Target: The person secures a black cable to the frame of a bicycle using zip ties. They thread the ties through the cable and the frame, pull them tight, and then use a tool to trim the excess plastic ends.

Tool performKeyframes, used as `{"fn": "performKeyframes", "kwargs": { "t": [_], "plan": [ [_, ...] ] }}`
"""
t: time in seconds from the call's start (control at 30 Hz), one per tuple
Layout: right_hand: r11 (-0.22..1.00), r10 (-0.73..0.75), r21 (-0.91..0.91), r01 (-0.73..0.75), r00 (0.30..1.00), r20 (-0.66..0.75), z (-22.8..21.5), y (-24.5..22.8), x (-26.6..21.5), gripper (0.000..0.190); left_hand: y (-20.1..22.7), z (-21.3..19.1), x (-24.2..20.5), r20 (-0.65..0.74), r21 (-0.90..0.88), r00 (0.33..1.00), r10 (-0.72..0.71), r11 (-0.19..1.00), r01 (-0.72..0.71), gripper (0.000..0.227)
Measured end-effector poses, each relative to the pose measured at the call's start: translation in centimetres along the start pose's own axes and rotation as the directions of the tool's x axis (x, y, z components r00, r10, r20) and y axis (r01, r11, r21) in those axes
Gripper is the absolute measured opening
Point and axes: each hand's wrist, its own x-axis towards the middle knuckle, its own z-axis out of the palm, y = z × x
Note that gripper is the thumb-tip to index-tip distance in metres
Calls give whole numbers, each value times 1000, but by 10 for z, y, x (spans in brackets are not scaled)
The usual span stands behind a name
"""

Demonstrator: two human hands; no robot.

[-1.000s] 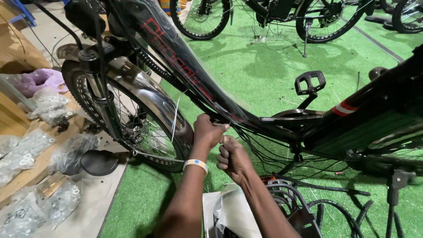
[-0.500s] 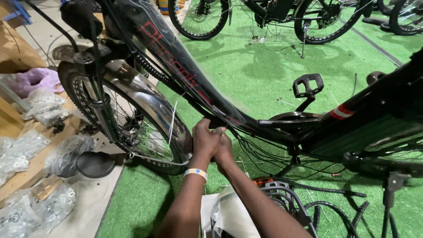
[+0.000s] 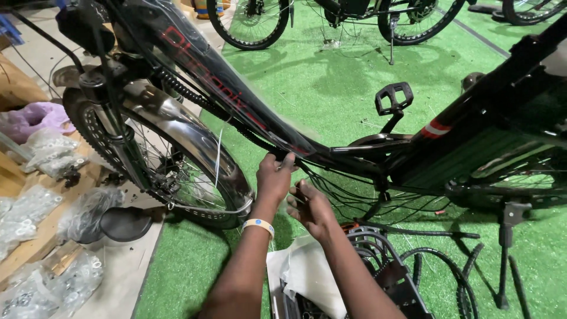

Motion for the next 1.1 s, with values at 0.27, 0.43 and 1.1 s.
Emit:
{"fn": "performKeyframes", "kwargs": {
  "t": [0.27,0.43,1.1],
  "plan": [
    [865,67,501,-27,996,-61,-53,0,35,37,-22,22,22,-58,93,997,-41,995,46,35],
    [735,51,676,53,990,-133,-115,-6,100,19,-44,42,32,-4,-77,997,-78,994,77,37],
    [575,95,773,269,916,-390,-196,-25,118,11,-29,120,9,-229,-635,906,-355,760,137,26]
  ]
}}
